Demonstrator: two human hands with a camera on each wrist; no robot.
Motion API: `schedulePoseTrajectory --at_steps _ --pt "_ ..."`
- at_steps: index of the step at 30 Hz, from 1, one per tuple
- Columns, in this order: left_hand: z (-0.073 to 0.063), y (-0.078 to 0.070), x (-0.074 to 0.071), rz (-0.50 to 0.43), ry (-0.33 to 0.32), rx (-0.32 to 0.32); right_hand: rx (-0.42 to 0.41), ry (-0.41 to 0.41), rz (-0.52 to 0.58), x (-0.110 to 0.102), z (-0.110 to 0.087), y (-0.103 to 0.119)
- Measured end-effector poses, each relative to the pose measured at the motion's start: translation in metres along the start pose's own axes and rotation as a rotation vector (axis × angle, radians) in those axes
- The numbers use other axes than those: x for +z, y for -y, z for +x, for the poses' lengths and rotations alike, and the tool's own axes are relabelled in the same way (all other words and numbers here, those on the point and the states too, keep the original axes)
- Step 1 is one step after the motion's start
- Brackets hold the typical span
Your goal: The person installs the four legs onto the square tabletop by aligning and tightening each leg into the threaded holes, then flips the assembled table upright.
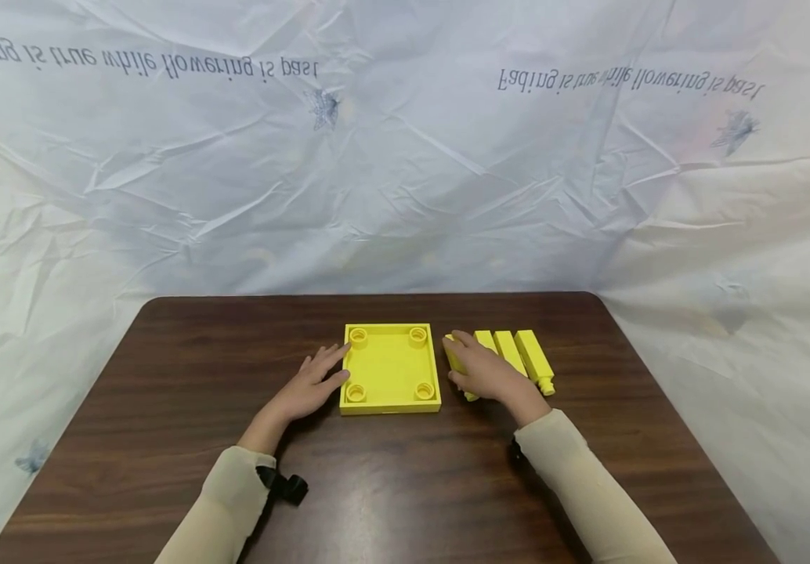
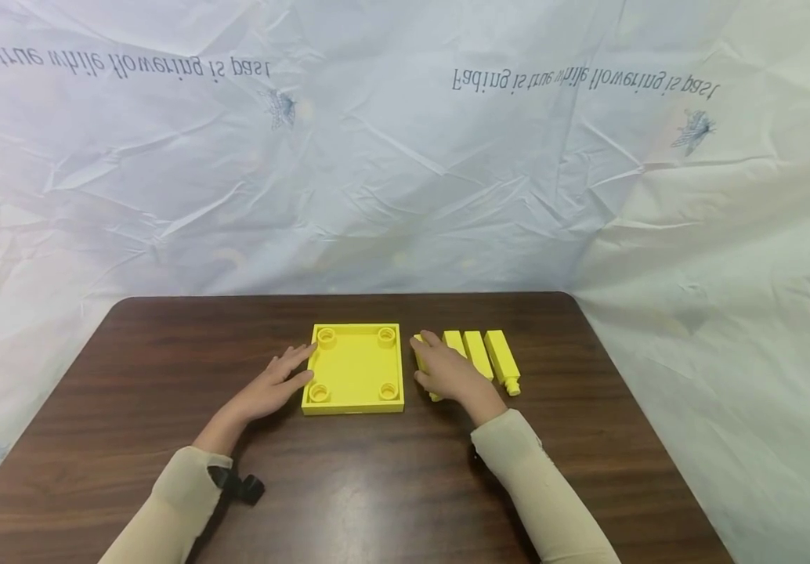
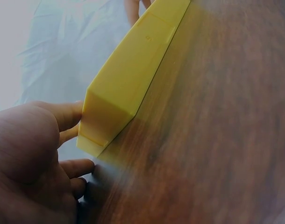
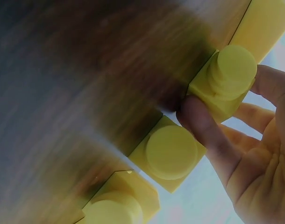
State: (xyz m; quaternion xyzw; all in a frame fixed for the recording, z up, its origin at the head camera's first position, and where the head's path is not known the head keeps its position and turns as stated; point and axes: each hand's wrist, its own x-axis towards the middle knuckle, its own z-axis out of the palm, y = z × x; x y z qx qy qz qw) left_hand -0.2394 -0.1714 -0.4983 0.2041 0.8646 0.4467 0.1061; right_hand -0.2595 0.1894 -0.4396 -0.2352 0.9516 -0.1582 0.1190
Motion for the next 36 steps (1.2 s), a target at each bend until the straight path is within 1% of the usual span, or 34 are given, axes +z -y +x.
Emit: schedulePoseTrajectory --at_steps 7,12,20,24,30,36 --pt "-0.0012 -0.0010 -0.0002 0.007 -0.013 0.000 0.020 -0.005 0.001 -0.0010 0.0008 0.0028" --pt "-0.0022 -0.0016 -0.0002 0.001 -0.017 -0.002 0.032 0.002 0.024 -0.0013 0.0011 0.0024" --pt "-0.0022 -0.0015 0.0002 -0.002 -0.023 0.020 0.044 0.005 0.061 -0.0023 0.0023 0.0011" --pt "-0.0026 -0.0019 0.0002 -0.003 -0.025 0.019 0.045 0.011 0.081 -0.0025 0.0019 0.0023" --pt "-0.0022 -0.0019 0.0003 -0.008 -0.023 0.013 0.027 0.013 0.070 -0.0013 0.0017 0.0033" --pt "-0.0018 -0.0016 0.0003 -0.009 -0.025 0.008 0.037 0.006 0.052 -0.0002 0.0000 0.0050"
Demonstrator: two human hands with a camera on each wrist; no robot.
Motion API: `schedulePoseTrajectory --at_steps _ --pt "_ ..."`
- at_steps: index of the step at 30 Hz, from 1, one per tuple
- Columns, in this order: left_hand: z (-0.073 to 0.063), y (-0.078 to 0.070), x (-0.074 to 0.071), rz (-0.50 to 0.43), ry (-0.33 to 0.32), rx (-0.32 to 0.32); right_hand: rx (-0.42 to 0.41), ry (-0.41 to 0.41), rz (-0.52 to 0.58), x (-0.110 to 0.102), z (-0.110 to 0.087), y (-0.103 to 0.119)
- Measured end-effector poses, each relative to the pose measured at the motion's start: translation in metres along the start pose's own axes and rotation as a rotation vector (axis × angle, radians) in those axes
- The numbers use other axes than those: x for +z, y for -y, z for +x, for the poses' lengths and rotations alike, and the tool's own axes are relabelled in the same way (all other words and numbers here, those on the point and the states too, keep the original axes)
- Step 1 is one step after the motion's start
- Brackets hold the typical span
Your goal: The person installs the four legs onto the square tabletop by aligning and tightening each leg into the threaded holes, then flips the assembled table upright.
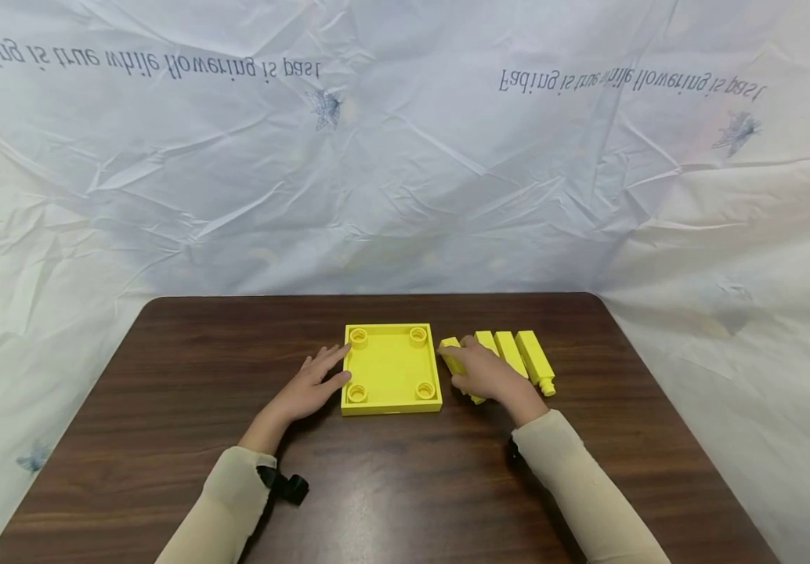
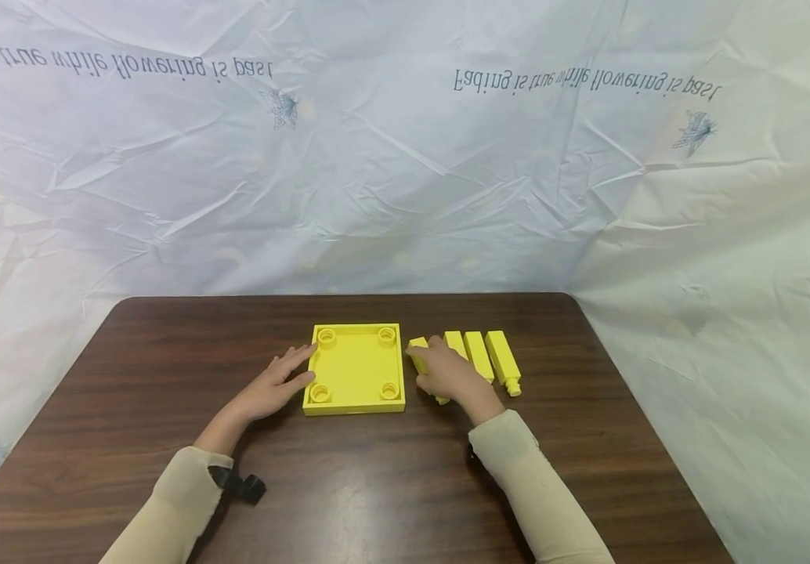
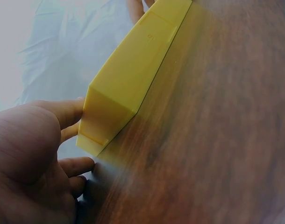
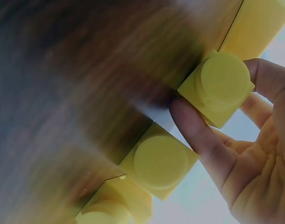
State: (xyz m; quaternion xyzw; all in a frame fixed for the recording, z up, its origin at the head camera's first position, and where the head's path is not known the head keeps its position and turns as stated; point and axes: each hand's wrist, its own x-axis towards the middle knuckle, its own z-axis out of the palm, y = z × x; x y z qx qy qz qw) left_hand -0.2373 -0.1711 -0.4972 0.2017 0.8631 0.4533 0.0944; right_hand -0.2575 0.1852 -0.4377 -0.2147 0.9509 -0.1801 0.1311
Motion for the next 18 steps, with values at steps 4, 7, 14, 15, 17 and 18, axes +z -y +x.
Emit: schedulePoseTrajectory --at_steps 4,7,14,15,17,18 --pt "-0.0005 -0.0004 -0.0003 -0.003 0.004 -0.001 0.004 -0.006 0.012 0.0002 -0.0014 0.0021" --pt "-0.0001 -0.0004 0.0001 -0.002 0.005 -0.005 -0.005 -0.015 0.015 -0.0003 -0.0020 0.0016" --pt "-0.0003 -0.0016 -0.0001 -0.001 0.013 -0.011 -0.001 -0.018 0.015 -0.0020 -0.0032 -0.0017" --pt "-0.0004 -0.0018 -0.0002 0.000 0.014 -0.011 -0.003 -0.018 0.018 -0.0021 -0.0031 -0.0024" --pt "-0.0005 -0.0019 -0.0004 0.002 0.013 -0.011 -0.007 -0.017 0.019 -0.0020 -0.0028 -0.0034" --pt "-0.0006 -0.0018 -0.0005 0.003 0.012 -0.011 -0.011 -0.017 0.015 -0.0020 -0.0026 -0.0036"
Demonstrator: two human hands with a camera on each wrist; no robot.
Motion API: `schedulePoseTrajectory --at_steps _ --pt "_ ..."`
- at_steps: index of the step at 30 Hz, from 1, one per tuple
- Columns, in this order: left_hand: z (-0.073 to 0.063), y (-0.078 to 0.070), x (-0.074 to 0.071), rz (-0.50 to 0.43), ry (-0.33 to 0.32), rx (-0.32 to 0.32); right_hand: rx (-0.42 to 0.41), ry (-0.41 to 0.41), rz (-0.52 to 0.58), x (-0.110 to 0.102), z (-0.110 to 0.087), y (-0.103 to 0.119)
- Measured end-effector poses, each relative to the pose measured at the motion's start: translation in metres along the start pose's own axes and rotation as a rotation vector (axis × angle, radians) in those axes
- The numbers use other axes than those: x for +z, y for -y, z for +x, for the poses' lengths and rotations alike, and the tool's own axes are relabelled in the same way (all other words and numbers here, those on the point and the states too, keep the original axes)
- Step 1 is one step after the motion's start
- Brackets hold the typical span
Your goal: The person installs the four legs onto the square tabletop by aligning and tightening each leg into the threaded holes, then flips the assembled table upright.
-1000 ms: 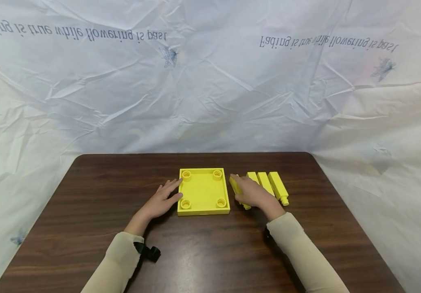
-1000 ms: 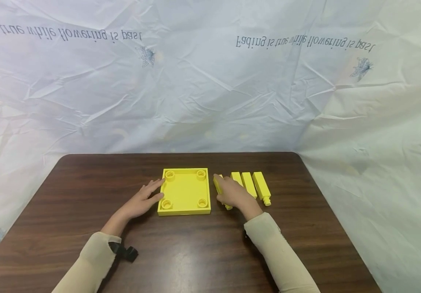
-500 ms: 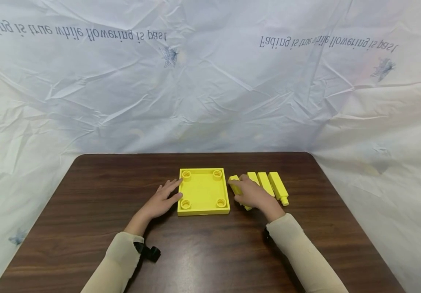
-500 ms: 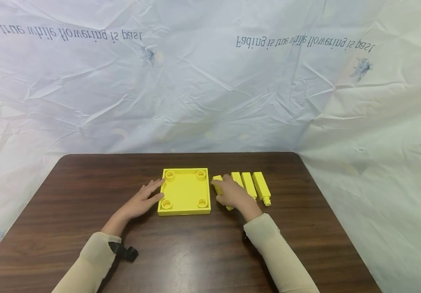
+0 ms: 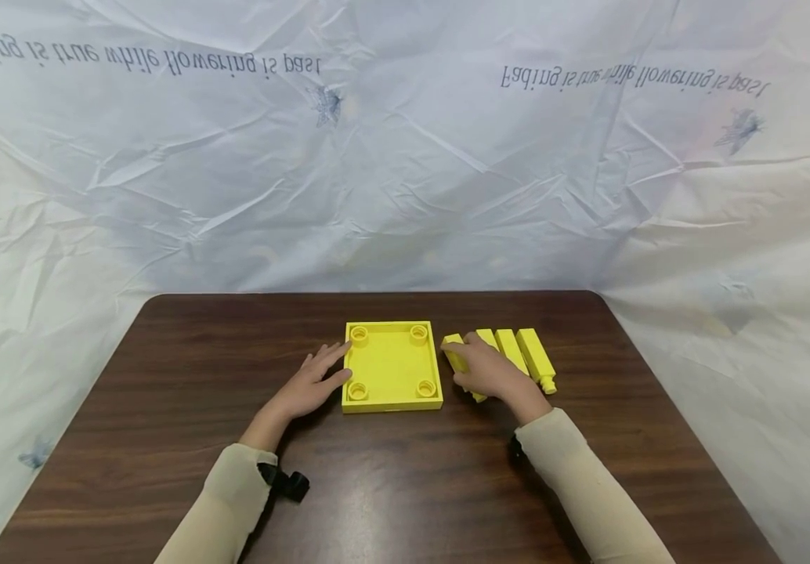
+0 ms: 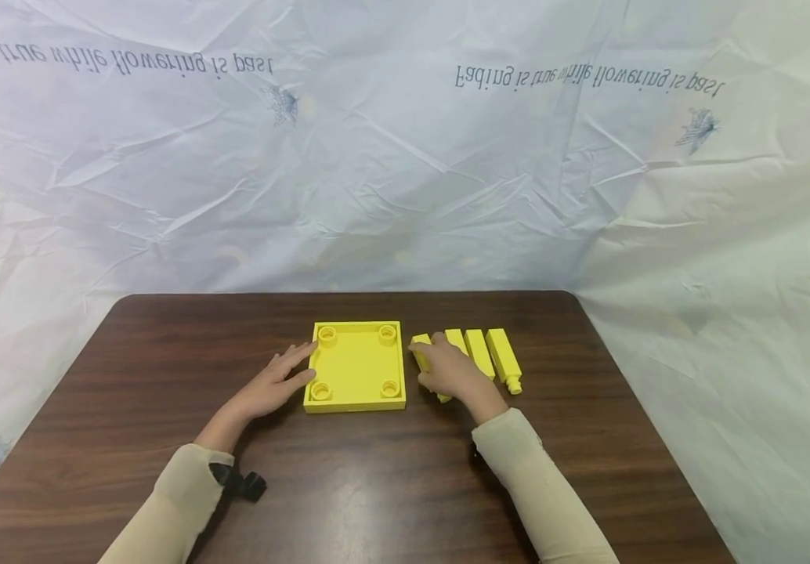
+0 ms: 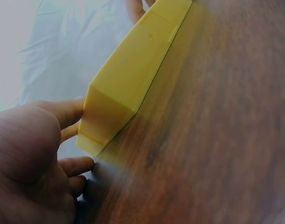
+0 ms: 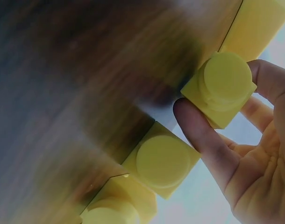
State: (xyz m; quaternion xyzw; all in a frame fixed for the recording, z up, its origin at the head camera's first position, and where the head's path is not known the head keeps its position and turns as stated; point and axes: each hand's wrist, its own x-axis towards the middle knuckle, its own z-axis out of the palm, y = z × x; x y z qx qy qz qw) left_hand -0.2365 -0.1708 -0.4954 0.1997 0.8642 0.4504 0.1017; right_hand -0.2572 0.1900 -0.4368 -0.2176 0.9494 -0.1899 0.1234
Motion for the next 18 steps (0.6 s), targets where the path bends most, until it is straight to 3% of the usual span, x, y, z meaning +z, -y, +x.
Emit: schedulePoseTrajectory --at_steps 18 --pt "0.0002 0.0026 -0.0004 0.004 -0.004 -0.003 -0.014 -0.011 -0.017 -0.0085 0.0036 0.0057"
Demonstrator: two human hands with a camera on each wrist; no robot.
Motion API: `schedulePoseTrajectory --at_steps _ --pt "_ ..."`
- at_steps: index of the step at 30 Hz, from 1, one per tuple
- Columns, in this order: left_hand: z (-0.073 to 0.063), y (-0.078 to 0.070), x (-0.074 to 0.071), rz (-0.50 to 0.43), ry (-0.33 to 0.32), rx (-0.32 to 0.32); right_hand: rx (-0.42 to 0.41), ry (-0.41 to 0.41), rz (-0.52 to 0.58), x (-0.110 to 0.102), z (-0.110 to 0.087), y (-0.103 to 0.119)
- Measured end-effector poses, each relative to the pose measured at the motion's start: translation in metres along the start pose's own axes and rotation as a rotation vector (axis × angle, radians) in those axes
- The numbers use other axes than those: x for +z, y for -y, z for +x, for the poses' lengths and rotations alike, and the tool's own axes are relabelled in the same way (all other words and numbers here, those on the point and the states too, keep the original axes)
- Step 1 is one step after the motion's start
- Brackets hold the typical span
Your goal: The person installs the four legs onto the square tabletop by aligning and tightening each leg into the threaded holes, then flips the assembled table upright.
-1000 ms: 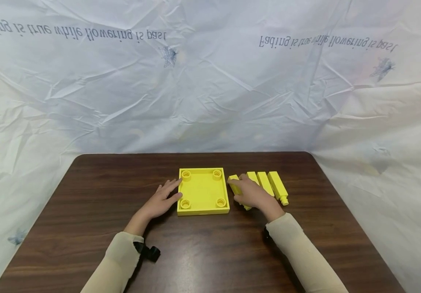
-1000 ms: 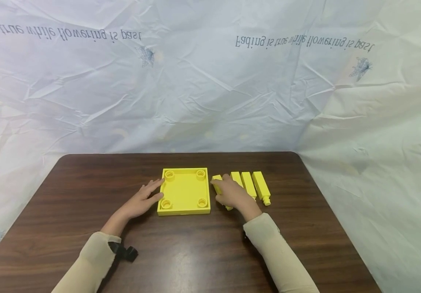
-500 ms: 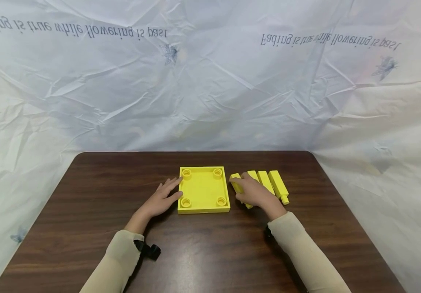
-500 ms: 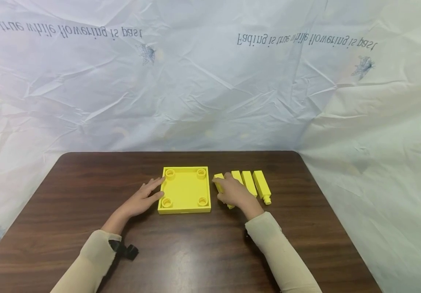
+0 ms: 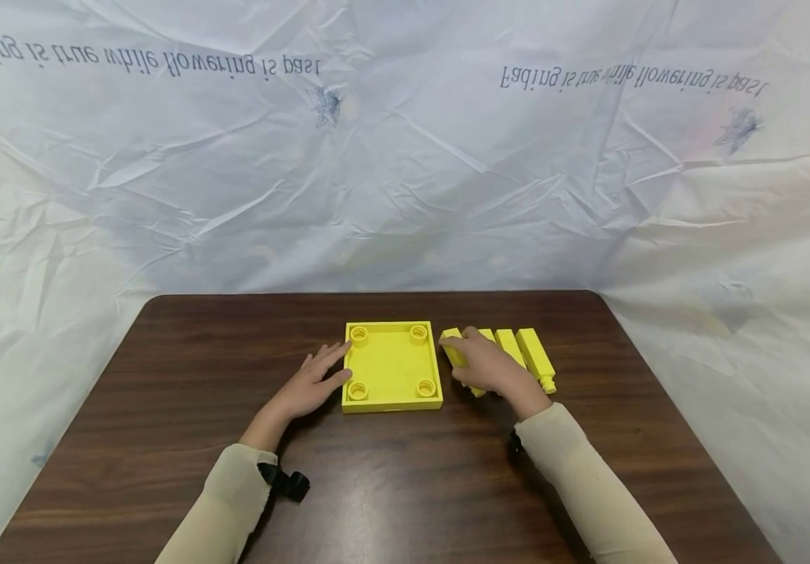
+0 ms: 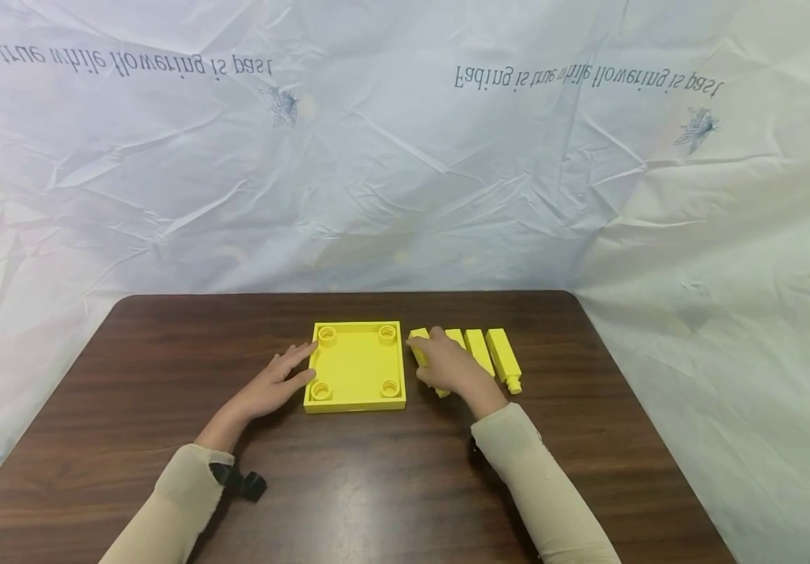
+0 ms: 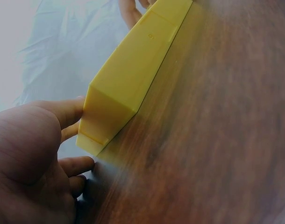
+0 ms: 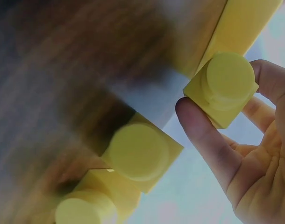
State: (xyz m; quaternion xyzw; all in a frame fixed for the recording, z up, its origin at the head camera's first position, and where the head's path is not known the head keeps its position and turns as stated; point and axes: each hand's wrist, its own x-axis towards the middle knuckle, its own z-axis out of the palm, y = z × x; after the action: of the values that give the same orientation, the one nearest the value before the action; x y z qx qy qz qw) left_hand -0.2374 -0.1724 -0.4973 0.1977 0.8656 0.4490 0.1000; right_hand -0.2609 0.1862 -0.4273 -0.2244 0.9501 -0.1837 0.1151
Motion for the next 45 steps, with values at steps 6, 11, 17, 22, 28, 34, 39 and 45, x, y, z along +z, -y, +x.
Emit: schedulePoseTrajectory --at_steps 6,11,17,22,28,34,39,45 --pt "0.000 -0.002 -0.001 -0.001 0.007 0.000 -0.003 -0.008 0.000 -0.003 0.002 0.001" --pt "0.001 -0.003 -0.002 -0.006 0.011 0.002 -0.009 -0.014 -0.006 -0.006 0.002 0.003" --pt "0.001 -0.002 -0.003 -0.008 0.008 0.004 -0.016 -0.023 -0.007 -0.009 0.003 0.004" --pt "0.002 0.000 -0.002 -0.005 0.009 0.001 -0.019 -0.022 -0.003 -0.010 0.002 0.003" --pt "0.002 0.000 -0.002 -0.014 0.009 0.000 -0.040 -0.048 -0.001 -0.010 0.001 0.004" --pt "0.003 0.000 -0.003 -0.014 0.011 0.004 -0.052 -0.076 -0.004 -0.011 0.001 0.007" --pt "0.004 0.000 -0.003 -0.013 0.011 0.006 -0.046 -0.096 0.009 -0.011 0.000 0.007" --pt "0.004 0.002 -0.002 -0.009 0.008 0.007 -0.046 -0.103 0.033 -0.009 0.000 0.006"
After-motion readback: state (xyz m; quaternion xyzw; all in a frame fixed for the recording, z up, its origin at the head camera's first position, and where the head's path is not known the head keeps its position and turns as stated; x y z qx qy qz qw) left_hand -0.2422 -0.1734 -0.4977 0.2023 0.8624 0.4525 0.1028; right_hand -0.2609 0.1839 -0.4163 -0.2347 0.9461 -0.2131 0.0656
